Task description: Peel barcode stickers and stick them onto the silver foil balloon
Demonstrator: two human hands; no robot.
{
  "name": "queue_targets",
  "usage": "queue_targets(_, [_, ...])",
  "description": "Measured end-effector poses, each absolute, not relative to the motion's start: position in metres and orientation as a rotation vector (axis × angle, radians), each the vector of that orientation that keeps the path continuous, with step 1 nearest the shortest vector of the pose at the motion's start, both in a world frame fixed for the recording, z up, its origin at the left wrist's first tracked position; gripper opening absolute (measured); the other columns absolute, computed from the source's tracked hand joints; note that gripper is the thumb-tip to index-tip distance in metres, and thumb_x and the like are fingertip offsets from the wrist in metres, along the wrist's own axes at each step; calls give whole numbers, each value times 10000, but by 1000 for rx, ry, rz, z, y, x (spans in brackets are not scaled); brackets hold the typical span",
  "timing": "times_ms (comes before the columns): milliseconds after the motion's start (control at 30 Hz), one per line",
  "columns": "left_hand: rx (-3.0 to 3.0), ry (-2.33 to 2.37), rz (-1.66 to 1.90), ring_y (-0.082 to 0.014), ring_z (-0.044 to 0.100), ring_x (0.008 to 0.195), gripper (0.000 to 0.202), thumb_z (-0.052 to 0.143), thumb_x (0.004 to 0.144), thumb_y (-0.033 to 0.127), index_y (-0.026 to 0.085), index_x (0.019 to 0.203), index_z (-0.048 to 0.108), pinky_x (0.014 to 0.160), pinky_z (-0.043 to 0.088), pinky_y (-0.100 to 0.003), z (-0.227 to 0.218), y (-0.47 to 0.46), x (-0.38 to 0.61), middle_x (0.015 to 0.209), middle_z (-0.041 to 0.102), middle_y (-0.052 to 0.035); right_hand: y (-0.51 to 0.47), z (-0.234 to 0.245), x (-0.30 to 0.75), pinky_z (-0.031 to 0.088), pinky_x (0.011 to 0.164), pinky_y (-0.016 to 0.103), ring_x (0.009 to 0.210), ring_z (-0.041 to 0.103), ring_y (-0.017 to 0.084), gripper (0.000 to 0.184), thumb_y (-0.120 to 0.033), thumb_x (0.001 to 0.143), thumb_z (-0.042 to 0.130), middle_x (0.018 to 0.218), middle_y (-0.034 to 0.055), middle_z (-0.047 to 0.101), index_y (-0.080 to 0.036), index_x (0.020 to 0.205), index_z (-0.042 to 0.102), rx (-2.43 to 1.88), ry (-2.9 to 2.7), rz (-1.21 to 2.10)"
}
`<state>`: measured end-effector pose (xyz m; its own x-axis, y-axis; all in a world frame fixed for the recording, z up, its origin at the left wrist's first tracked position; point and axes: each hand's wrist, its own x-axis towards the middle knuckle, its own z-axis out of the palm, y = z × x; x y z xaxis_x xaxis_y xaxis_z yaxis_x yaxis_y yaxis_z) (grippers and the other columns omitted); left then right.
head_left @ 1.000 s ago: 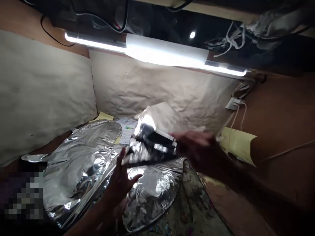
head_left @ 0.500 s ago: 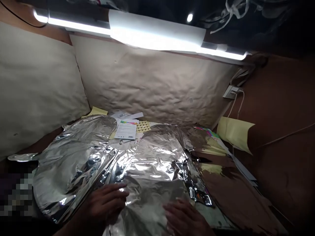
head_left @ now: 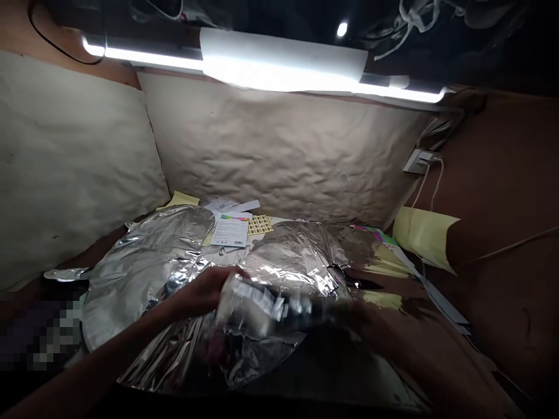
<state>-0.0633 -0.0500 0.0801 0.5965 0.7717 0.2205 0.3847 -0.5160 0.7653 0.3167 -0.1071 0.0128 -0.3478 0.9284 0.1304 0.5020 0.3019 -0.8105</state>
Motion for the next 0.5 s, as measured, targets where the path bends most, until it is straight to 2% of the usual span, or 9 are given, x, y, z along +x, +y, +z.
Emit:
queue_targets(67, [2086, 1023, 708, -174, 633, 689, 240, 589, 807, 333, 127, 901, 668, 614, 488, -227, 85, -6, -47, 746, 672, 0, -69, 17, 321, 433, 467, 250, 484, 544, 148, 528, -580, 904, 394, 532, 31, 579, -161, 648, 588, -1559, -1835, 944])
queue_targets(133, [2089, 1112, 696, -183, 638, 677, 286, 548, 830, 352, 117, 951, 657, 603, 491, -245, 77, 30, -31, 753, 673, -11, -35, 16, 323, 367, 423, 233, 410, 465, 123, 538, -564, 902, 377, 448, 5, 490, -169, 560, 506, -1678, -1810, 902])
queue_targets(200, [2111, 1238, 688, -232, 660, 758, 350, 597, 802, 351, 104, 1047, 642, 652, 508, -294, 63, 50, -20, 851, 697, -67, -14, 12, 323, 384, 466, 240, 455, 495, 135, 427, -465, 875, 464, 478, 15, 522, -163, 579, 523, -1754, -1807, 790])
queue_targets(267, [2156, 1363, 722, -307, 634, 986, 504, 601, 814, 337, 99, 1254, 542, 797, 499, -383, 47, 52, -12, 1097, 664, -153, -6, 9, 323, 434, 570, 272, 587, 573, 180, 240, -348, 820, 551, 592, 51, 611, -138, 720, 610, -1833, -1796, 638])
queue_targets(300, [2190, 1401, 740, -336, 575, 1118, 574, 585, 832, 332, 110, 1347, 464, 885, 464, -431, 39, 48, -9, 1237, 599, -184, -7, 8, 322, 455, 641, 302, 677, 606, 212, 202, -305, 806, 567, 679, 76, 652, -125, 853, 644, -1864, -1790, 576])
queue_targets(333, [2231, 1413, 748, -348, 490, 1235, 623, 572, 848, 335, 134, 1411, 395, 969, 408, -469, 31, 40, -7, 1357, 513, -192, -10, 8, 320, 465, 718, 340, 777, 626, 245, 267, -278, 811, 562, 786, 104, 682, -119, 1010, 642, -1885, -1791, 506])
queue_targets(400, [2335, 1342, 698, -326, 320, 1380, 691, 615, 833, 399, 209, 1448, 365, 1096, 278, -475, 15, 23, -5, 1499, 374, -139, -19, 8, 314, 442, 875, 417, 997, 608, 296, 444, -270, 859, 522, 1042, 158, 677, -130, 1280, 535, -1869, -1845, 281])
queue_targets(500, [2520, 1238, 429, -318, 181, 1443, 729, 554, 848, 579, 242, 1464, 361, 1146, 168, -504, -7, 5, -2, 1548, 294, -111, -29, 4, 297, 325, 1071, 457, 1311, 412, 308, 546, -336, 918, 477, 1403, 168, 485, -149, 1426, 405, -1681, -2067, -129])
